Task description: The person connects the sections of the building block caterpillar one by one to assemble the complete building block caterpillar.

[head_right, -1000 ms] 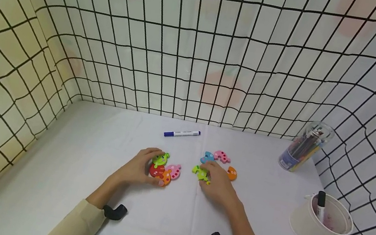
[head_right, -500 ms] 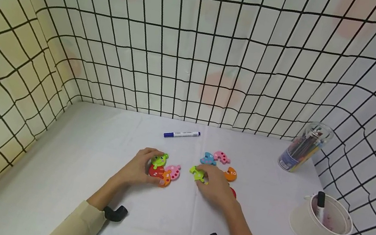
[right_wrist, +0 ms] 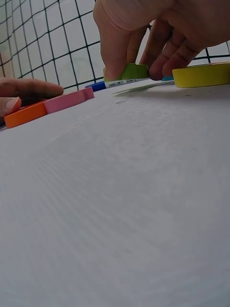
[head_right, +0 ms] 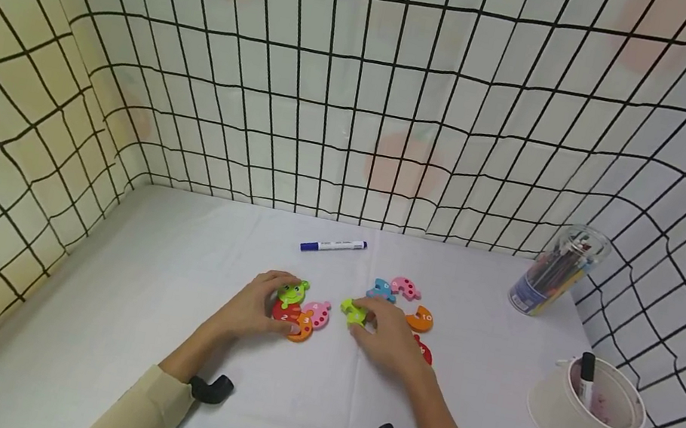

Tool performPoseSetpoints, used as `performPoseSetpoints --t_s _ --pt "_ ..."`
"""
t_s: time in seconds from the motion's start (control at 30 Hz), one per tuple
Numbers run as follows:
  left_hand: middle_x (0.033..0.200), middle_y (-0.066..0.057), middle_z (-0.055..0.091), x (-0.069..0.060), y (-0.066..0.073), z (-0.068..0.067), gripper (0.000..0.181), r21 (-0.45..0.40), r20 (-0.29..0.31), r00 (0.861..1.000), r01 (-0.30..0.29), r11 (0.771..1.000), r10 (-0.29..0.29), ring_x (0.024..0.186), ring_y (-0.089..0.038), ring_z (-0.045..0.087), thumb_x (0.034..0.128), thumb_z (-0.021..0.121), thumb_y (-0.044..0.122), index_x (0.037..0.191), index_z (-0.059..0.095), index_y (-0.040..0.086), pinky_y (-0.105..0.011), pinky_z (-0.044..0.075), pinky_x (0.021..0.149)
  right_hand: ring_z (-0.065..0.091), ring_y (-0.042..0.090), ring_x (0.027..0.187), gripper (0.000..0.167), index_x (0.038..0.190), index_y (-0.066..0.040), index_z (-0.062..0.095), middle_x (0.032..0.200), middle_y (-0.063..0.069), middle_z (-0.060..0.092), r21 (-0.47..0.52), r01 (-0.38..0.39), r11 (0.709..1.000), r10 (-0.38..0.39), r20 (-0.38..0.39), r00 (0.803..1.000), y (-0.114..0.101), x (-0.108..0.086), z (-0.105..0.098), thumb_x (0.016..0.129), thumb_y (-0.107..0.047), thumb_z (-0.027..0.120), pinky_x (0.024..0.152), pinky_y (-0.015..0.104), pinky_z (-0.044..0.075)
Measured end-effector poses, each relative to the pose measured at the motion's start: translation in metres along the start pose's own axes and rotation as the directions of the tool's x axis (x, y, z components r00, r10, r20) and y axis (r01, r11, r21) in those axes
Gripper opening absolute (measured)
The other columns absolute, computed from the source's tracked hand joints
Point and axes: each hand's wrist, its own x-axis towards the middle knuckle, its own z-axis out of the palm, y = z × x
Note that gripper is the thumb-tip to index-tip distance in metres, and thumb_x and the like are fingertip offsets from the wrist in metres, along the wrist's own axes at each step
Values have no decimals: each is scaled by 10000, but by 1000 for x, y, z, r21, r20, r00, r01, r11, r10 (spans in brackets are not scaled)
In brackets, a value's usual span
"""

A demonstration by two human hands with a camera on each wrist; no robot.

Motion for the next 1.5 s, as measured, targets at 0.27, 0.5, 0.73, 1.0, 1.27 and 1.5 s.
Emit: performPoseSetpoints --t_s 0.27,0.5,0.73,1.0,1.27,1.5 --pt "1587 -21 450 -2 1 -5 799 -20 40 999 -14 1000 15 1497 -280 393 774 875 423 1482 553 243 -576 347 1214 594 185 1091 435 1396 -172 641 1379 25 651 24 51 998 -51 4 999 -4 7 5 969 -211 716 973 406 576" --pt "1591 -20 454 -2 0 -8 803 -14 56 998 -33 999 34 1502 -293 392 783 872 433 1491 545 245 -591 338 1215 589 179 1085 419 1397 -168 639 1417 30 633 53 96 994 -97 13 995 -9 15 11 983 -191 699 980 402 570" --pt "1562 -17 488 -1 -1 -6 801 -31 37 998 -49 998 50 1478 -280 427 768 886 428 1472 559 230 -581 355 1206 590 200 1130 417 1398 -174 640 1443 30 615 75 79 994 -83 46 996 -17 21 16 984 -185 696 1008 425 563" --pt "1516 21 522 0 0 -5 772 -38 7 999 -32 999 33 1438 -236 471 758 895 403 1440 571 242 -546 394 1190 604 223 1161 419 1400 -149 640 1468 44 598 71 84 994 -89 59 994 -19 23 18 984 -140 687 1018 432 561" --pt "1522 -3 515 -1 2 -6 775 -33 8 1000 -29 999 29 1439 -261 466 756 899 413 1439 579 230 -565 393 1186 594 265 1277 424 1391 -133 647 1477 62 585 57 87 995 -90 64 994 -21 24 21 972 -114 703 1044 445 554" --pt "1576 3 477 -1 -1 -8 813 -46 11 999 -43 998 44 1483 -274 427 767 891 416 1480 547 231 -574 362 1205 598 259 1267 414 1370 -144 663 1458 59 603 30 55 998 -57 61 996 -22 24 23 961 -118 723 1057 444 547"
